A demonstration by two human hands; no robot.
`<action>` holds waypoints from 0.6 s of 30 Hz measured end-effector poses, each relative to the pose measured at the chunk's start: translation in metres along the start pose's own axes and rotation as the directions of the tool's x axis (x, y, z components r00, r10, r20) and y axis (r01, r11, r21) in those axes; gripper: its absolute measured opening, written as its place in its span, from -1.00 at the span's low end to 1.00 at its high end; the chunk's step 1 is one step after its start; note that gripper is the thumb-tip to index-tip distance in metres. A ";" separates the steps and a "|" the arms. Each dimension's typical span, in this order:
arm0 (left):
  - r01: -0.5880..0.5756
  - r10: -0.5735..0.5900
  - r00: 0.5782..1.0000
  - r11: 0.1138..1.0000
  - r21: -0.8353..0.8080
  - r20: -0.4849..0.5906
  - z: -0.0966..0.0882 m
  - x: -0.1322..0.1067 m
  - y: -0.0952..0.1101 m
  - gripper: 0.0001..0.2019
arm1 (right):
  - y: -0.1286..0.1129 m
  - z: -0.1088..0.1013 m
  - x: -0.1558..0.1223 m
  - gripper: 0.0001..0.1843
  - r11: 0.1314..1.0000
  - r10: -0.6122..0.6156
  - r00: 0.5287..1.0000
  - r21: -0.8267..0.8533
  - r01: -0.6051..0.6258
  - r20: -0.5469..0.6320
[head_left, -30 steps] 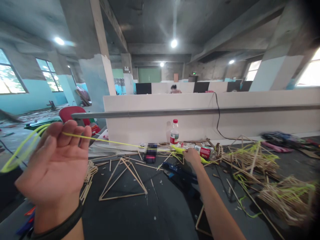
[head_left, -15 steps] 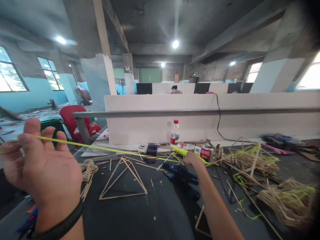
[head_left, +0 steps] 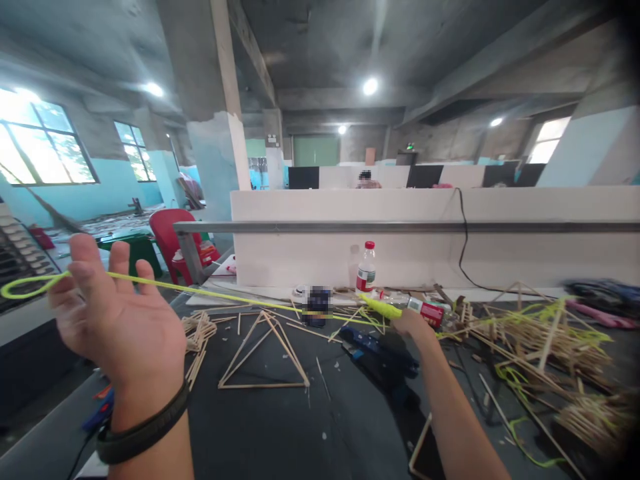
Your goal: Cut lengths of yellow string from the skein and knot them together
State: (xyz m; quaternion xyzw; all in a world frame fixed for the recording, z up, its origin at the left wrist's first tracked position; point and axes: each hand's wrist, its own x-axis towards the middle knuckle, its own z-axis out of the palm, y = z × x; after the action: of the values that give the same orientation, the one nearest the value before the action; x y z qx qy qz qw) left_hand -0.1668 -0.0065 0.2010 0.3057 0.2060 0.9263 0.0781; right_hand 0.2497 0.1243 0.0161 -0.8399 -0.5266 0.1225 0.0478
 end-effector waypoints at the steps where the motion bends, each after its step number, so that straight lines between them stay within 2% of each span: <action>1: 0.001 -0.001 1.000 1.000 0.000 0.021 -0.001 -0.001 0.001 -0.85 | 0.001 -0.002 0.000 -0.64 1.000 0.014 1.000 0.001 -0.014 0.023; 3: 0.028 -0.031 0.995 0.999 0.029 0.090 -0.003 -0.002 0.001 -0.89 | 0.004 -0.004 0.000 -0.64 0.999 0.033 0.998 0.006 -0.034 0.046; 7: 0.061 -0.085 0.976 0.990 0.124 0.199 -0.006 -0.003 0.003 -0.84 | 0.009 -0.009 0.002 -0.67 0.999 0.039 0.998 0.022 -0.040 0.045; 11: 0.031 -0.069 0.972 0.986 0.165 0.224 -0.006 -0.005 0.007 -0.85 | 0.009 -0.012 0.004 -0.78 0.999 0.016 1.000 0.040 -0.017 0.022; 15: 0.080 -0.111 0.968 0.987 0.143 0.223 -0.008 -0.003 0.013 -0.89 | 0.004 -0.009 0.003 -0.79 0.999 -0.006 1.000 0.052 0.005 0.021; 18: 0.099 -0.109 0.985 0.992 0.079 0.137 -0.009 0.001 0.016 -0.93 | 0.003 -0.007 0.002 -0.72 0.997 -0.029 0.999 0.066 0.031 -0.033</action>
State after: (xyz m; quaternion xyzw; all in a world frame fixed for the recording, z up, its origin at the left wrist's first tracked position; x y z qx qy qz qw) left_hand -0.1735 -0.0240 0.2017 0.3618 0.2491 0.8890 0.1298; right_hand 0.2555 0.1250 0.0220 -0.8317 -0.5338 0.1259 0.0860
